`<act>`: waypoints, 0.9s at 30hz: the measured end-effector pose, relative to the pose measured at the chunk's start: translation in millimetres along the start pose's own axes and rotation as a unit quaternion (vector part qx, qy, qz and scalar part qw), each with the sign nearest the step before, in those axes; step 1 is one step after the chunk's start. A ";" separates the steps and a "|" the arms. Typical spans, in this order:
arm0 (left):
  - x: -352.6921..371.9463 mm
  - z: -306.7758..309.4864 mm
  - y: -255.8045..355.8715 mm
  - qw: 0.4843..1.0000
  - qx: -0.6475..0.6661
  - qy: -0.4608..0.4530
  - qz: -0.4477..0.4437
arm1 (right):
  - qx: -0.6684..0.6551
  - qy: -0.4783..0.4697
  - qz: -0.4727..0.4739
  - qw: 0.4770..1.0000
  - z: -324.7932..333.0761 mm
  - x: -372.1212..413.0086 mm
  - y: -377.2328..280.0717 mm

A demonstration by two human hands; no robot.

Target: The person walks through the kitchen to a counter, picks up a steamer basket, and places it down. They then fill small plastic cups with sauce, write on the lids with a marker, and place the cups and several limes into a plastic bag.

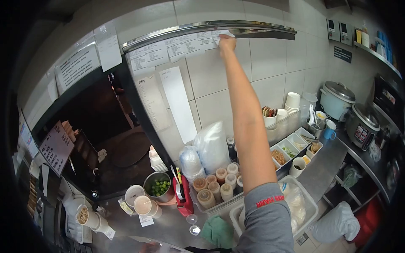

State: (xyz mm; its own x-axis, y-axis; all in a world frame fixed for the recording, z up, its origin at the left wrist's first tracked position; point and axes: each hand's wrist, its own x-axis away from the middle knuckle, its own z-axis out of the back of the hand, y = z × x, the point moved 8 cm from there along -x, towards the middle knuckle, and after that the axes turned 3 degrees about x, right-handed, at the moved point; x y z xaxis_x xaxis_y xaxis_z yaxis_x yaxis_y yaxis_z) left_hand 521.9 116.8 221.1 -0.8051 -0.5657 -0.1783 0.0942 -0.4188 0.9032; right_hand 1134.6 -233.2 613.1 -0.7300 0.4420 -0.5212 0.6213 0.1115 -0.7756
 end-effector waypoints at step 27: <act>-134.9 561.9 -338.8 0.721 -0.644 0.242 0.077 | -0.059 -0.192 0.001 0.980 225.7 288.2 -190.4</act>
State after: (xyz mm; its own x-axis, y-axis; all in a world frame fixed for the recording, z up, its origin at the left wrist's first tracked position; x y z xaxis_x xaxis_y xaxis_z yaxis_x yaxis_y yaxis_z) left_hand 269.6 734.2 158.6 -0.4579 -0.7266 -0.5122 0.8777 -0.4611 -0.1305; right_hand 741.6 -327.9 530.1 -0.7677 0.0769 -0.6362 0.6353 0.2221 -0.7397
